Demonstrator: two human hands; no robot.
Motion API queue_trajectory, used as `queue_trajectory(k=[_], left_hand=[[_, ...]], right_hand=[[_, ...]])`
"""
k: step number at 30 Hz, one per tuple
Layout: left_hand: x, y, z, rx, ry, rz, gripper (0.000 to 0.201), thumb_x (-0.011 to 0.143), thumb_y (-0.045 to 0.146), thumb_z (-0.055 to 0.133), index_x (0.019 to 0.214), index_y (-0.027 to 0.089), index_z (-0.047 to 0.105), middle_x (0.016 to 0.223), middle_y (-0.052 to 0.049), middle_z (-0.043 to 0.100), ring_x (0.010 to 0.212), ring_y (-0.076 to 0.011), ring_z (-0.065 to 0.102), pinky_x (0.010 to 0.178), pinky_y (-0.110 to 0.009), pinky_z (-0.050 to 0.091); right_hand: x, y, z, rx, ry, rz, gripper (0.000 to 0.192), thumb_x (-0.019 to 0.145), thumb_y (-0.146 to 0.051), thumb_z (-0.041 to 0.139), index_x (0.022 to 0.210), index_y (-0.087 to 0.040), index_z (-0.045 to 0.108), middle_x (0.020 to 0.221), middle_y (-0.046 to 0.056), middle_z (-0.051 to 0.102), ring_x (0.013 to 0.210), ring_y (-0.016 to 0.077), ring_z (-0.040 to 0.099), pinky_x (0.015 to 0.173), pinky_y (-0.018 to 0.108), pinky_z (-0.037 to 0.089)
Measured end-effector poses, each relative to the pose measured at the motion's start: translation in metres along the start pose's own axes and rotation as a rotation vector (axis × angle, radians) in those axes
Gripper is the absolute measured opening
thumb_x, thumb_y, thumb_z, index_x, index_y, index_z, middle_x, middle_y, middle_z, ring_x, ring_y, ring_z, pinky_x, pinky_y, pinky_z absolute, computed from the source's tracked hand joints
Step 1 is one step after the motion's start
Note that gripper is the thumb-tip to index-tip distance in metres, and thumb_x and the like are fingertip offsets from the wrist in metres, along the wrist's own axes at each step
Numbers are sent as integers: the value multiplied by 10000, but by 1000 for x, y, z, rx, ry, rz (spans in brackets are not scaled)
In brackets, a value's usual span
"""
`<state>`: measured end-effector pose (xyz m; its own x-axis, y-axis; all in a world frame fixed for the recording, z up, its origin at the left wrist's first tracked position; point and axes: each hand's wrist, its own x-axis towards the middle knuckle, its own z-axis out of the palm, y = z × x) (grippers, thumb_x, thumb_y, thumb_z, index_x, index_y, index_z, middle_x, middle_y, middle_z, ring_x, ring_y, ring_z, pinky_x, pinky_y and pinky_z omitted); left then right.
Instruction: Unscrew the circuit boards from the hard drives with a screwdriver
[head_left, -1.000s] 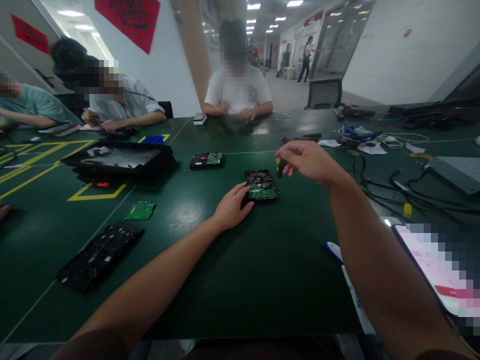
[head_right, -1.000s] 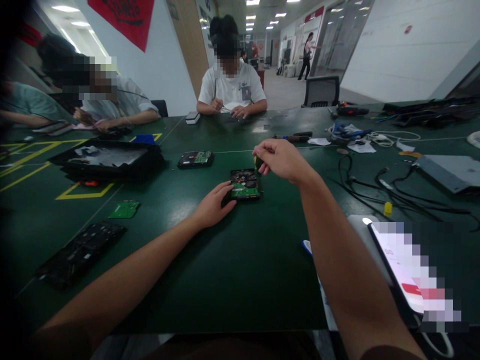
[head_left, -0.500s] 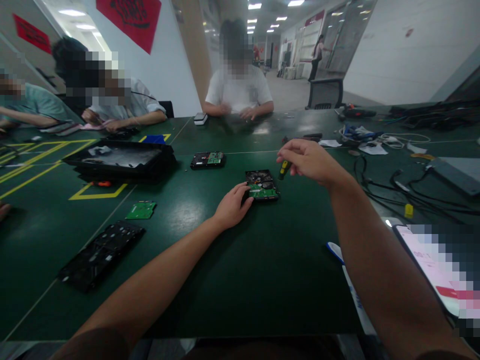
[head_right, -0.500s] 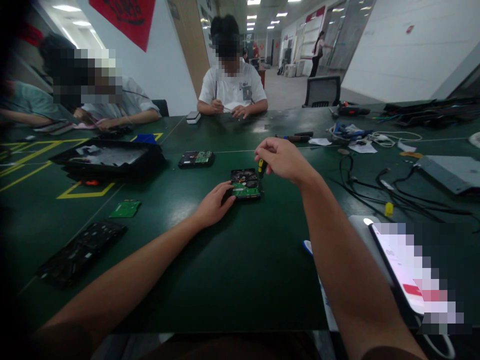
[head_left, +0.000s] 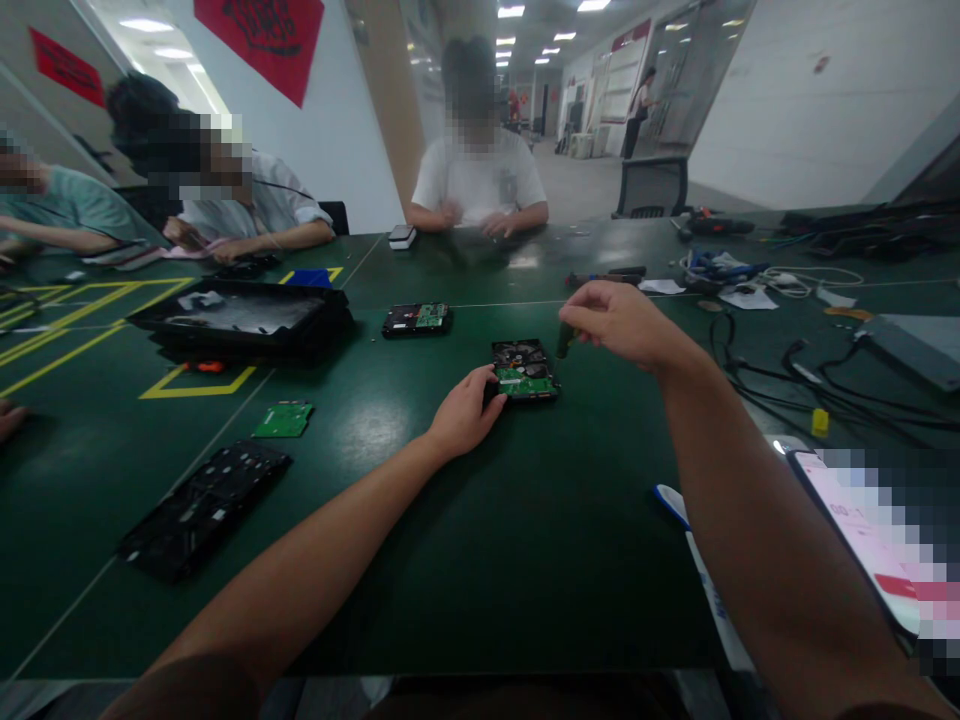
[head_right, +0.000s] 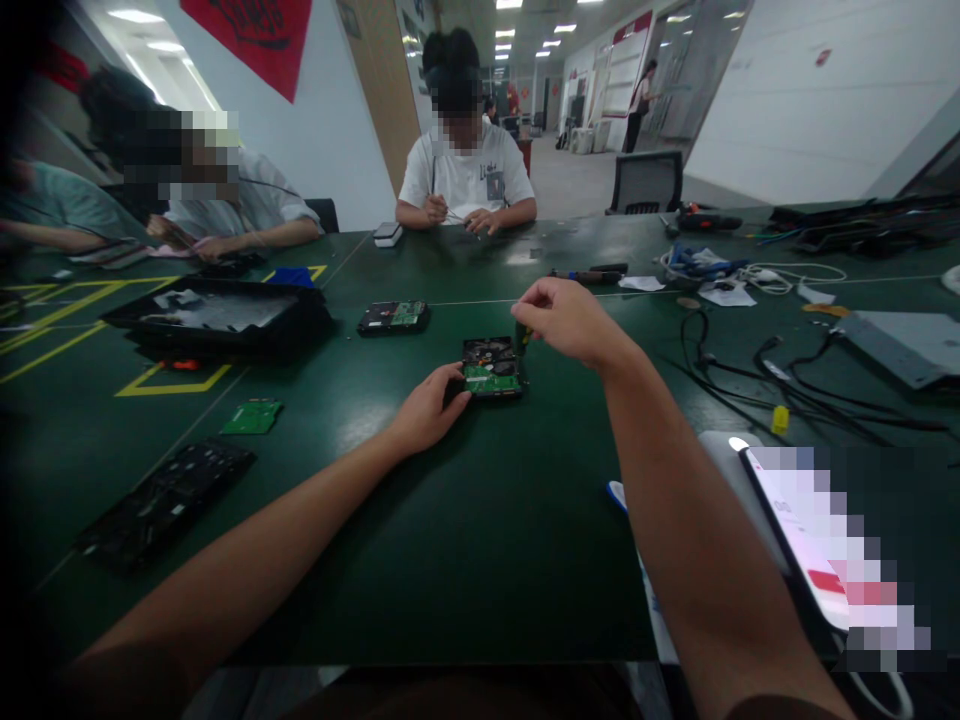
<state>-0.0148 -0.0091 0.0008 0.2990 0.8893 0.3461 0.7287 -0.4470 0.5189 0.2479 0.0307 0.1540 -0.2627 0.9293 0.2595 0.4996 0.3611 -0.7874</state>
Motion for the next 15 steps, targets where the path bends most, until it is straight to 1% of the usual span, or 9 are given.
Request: queue_trajectory(k=[5, 10, 13, 15], left_hand=[[0, 0, 0, 2, -3, 15, 310, 1018, 319, 597, 1301, 210, 535, 1524, -158, 578, 1379, -295, 608, 1173, -496, 501], [0, 1, 0, 0, 1, 10, 305, 1012, 317, 605, 1293, 221, 536, 1527, -158, 576, 1379, -303, 609, 1164, -511, 506], [0, 1, -1, 4, 0, 15, 294, 1016, 314, 597, 1291, 229, 534, 1532, -148, 572, 1386, -302, 602, 1170, -516, 500], [0, 2, -1, 5, -3, 17, 290, 1019, 316, 593, 1289, 228, 534, 1536, -148, 568, 1391, -301, 599, 1175, -514, 496]], right_hand=[[-1, -2, 3, 58, -54, -28, 261, 936, -462, 767, 905, -221, 672, 816, 46, 726, 592, 133, 599, 500, 286, 461], [0, -3, 6, 152, -92, -16, 265, 995, -478, 696, 960, -216, 667, 725, 24, 678, 614, 147, 631, 568, 298, 541], [0, -2, 4, 120, -87, -25, 262, 976, -487, 716, 994, -227, 693, 732, 22, 679, 640, 153, 628, 555, 292, 528], [0, -1, 3, 80, -68, -48, 247, 959, -477, 734, 964, -232, 705, 748, 24, 684, 649, 151, 617, 542, 285, 504]])
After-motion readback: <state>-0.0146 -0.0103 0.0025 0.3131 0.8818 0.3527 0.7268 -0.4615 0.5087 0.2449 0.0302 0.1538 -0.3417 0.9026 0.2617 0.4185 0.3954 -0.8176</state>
